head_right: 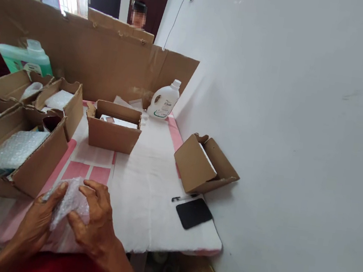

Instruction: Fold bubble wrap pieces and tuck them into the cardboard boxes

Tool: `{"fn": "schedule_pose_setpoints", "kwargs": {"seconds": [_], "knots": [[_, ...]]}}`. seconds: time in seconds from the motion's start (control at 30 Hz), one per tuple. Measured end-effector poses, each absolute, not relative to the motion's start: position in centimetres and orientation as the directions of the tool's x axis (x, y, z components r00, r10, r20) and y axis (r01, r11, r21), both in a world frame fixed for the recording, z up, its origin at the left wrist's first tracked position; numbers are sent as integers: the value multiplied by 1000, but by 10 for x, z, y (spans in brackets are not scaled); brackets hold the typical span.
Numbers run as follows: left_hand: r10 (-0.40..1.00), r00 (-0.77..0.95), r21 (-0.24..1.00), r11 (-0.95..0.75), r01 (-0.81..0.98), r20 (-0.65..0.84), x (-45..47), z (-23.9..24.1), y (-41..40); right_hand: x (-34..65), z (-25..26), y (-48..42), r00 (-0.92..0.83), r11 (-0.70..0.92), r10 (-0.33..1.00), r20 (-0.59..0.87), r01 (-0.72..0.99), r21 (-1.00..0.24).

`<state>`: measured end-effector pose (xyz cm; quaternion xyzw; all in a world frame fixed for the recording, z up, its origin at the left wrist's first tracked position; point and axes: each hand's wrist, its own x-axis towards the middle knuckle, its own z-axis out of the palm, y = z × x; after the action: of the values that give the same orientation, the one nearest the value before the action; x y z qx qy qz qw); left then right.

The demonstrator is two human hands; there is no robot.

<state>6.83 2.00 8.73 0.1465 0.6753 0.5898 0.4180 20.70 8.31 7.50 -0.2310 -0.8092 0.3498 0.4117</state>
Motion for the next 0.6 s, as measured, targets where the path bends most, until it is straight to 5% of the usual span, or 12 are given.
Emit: {"fn": "schedule_pose_setpoints", "kwargs": {"seconds": [0.23,0.4,0.6], "knots": [[822,-412,890,230,-393,-394,81,82,19,223,93,100,-429,628,735,526,138,-766],[850,-320,848,239,-473,-418,88,83,18,244,123,127,-504,540,787,356,283,-793],[794,-310,828,386,-406,-523,72,70,10,242,134,180,-767,498,642,20,397,-771]]}}
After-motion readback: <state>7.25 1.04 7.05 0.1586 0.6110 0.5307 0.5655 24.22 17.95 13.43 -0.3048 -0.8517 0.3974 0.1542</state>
